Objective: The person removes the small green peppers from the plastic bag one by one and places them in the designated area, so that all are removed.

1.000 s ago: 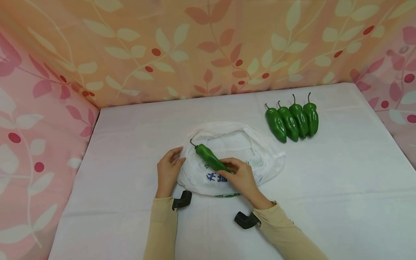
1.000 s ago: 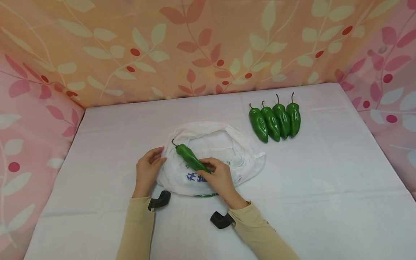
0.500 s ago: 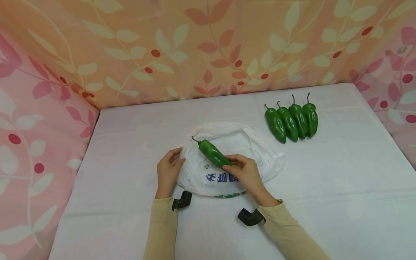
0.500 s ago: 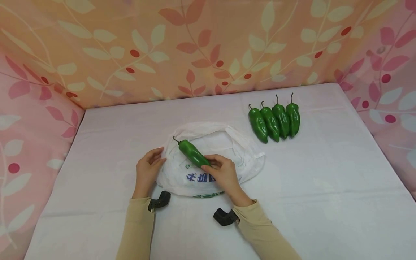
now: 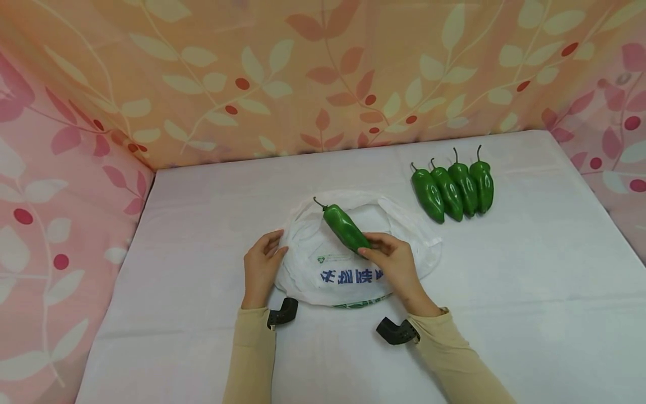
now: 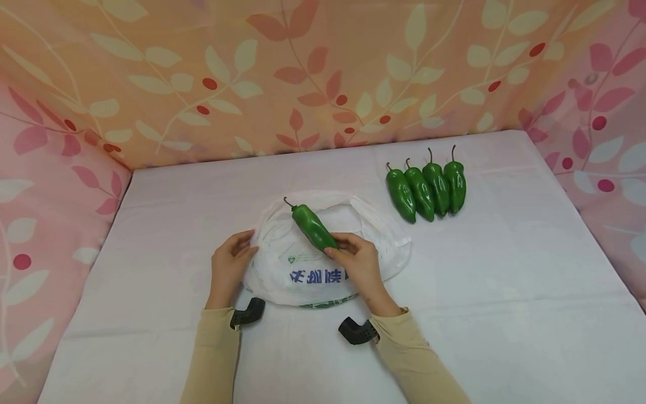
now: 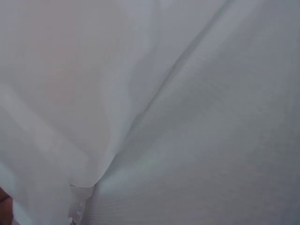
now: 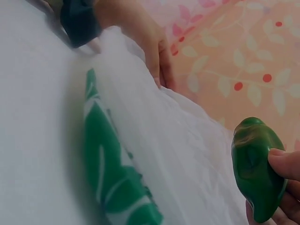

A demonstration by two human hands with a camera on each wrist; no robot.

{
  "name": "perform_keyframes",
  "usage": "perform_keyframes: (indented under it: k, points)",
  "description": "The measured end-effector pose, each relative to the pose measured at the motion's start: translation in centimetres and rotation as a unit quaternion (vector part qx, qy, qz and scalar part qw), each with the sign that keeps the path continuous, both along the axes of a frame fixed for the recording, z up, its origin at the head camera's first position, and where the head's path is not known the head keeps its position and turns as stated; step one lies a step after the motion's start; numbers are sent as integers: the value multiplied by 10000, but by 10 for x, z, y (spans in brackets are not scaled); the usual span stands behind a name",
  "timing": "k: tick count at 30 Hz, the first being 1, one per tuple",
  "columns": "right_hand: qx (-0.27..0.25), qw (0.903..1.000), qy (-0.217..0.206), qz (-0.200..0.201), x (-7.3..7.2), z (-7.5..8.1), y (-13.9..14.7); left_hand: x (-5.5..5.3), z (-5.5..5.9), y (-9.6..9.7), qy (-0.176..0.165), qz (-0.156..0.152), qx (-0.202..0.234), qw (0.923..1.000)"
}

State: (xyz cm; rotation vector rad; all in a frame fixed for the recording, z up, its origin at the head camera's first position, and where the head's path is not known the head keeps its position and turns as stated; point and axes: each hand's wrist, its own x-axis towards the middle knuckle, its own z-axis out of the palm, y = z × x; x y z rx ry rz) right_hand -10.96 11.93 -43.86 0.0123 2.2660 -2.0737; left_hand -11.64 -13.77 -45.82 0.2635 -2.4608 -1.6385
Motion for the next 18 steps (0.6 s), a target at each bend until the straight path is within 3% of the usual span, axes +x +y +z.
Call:
perform_keyframes:
  k: [18]
  points:
    - [-203,9978,5,-628,-8,8,19,1,0,0,37,-25,72,10000]
